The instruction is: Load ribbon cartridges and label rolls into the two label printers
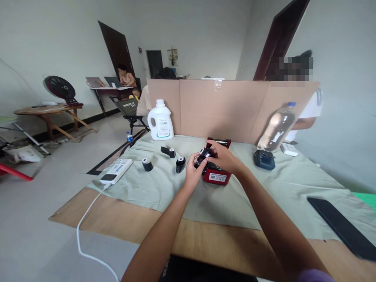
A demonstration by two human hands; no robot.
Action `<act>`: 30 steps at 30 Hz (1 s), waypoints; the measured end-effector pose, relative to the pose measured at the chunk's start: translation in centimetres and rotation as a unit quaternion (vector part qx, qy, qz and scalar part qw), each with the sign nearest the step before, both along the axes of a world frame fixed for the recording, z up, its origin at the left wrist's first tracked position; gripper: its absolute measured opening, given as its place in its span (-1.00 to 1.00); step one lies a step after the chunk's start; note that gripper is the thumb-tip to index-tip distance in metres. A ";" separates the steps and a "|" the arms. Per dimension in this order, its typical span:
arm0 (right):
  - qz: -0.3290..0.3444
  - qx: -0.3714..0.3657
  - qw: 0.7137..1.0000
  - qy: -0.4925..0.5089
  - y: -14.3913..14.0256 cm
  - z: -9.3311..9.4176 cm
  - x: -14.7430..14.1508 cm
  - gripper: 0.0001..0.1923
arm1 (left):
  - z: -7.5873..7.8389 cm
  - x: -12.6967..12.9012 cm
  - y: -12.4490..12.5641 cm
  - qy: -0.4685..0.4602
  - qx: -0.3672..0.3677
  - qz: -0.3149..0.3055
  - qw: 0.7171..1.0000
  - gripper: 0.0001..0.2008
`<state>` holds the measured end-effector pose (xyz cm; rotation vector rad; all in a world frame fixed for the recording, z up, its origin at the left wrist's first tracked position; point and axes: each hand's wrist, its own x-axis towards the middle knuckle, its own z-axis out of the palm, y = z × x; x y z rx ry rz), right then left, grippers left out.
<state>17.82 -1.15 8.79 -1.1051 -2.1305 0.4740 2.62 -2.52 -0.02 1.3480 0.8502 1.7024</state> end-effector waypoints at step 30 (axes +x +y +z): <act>0.001 -0.176 0.942 0.286 0.4 -0.6 1.3 -0.58 | -1.0 -1.4 1.8 -0.014 -0.019 -0.046 0.999 -0.63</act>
